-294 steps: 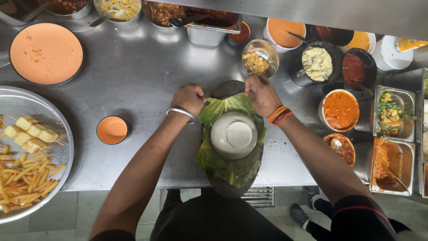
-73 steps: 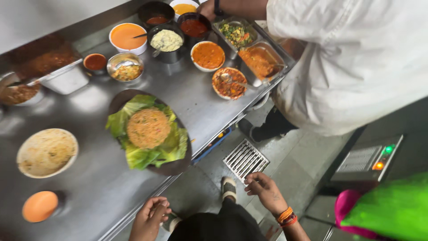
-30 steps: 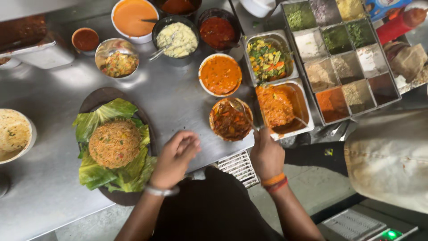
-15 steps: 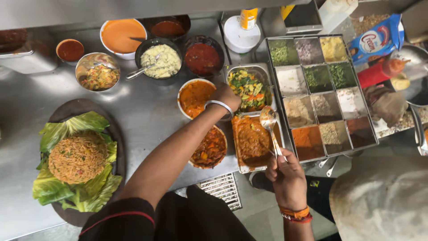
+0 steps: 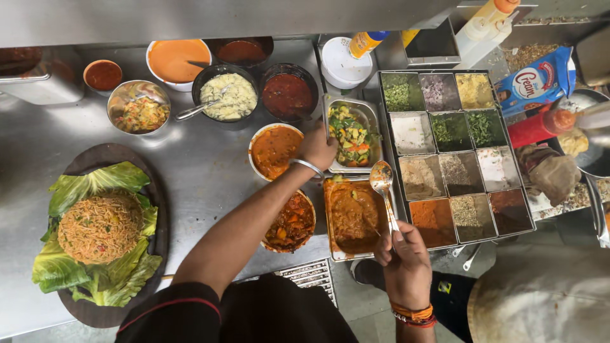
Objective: The person assembles a food platter by placing a molded rice ball on lettuce, adding mixed vegetables, placing a skewer of paneer cubes, and arranging french fries around the rice. The person uses a spoon and hands to arrange the items on a wooden board.
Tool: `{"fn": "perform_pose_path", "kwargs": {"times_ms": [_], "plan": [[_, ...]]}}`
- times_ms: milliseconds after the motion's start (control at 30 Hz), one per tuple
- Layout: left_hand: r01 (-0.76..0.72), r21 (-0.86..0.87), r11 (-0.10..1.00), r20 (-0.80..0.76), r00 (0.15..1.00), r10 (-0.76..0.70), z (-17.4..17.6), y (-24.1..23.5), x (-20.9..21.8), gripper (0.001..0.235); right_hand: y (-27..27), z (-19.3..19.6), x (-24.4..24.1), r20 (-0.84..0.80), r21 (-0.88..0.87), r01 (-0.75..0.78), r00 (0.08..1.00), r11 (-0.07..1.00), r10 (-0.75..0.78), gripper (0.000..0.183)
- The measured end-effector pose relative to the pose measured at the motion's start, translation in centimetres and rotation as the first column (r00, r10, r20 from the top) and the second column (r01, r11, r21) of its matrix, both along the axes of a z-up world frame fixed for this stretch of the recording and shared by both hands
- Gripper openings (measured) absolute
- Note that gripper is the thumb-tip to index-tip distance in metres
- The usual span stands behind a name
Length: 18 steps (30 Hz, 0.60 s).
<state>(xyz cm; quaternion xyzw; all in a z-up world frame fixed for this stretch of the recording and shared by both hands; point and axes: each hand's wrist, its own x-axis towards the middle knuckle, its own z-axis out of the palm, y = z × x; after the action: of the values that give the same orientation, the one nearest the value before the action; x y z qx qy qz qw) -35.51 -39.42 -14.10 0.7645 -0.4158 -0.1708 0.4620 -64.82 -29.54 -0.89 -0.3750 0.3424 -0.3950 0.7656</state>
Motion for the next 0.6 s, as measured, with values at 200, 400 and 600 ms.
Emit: {"fn": "perform_pose_path", "kwargs": {"times_ms": [200, 400, 600], "plan": [[-0.023, -0.276, 0.961, 0.088, 0.995, 0.049, 2.6, 0.6, 1.2, 0.028, -1.4, 0.8, 0.2, -0.02, 0.084, 0.081, 0.997, 0.993, -0.079, 0.02], [0.004, -0.32, 0.947, 0.066, 0.998, 0.018, 10.0, 3.6, 0.4, 0.021, -4.4, 3.3, 1.2, -0.183, -0.348, 0.036, 0.978, 0.937, -0.105, 0.023], [-0.051, -0.208, 0.977, 0.028, 0.998, 0.058, 17.2, 13.0, 2.5, 0.024, -4.8, 5.9, 3.8, -0.324, -0.535, -0.171, 0.946, 0.827, -0.014, 0.014]]}}
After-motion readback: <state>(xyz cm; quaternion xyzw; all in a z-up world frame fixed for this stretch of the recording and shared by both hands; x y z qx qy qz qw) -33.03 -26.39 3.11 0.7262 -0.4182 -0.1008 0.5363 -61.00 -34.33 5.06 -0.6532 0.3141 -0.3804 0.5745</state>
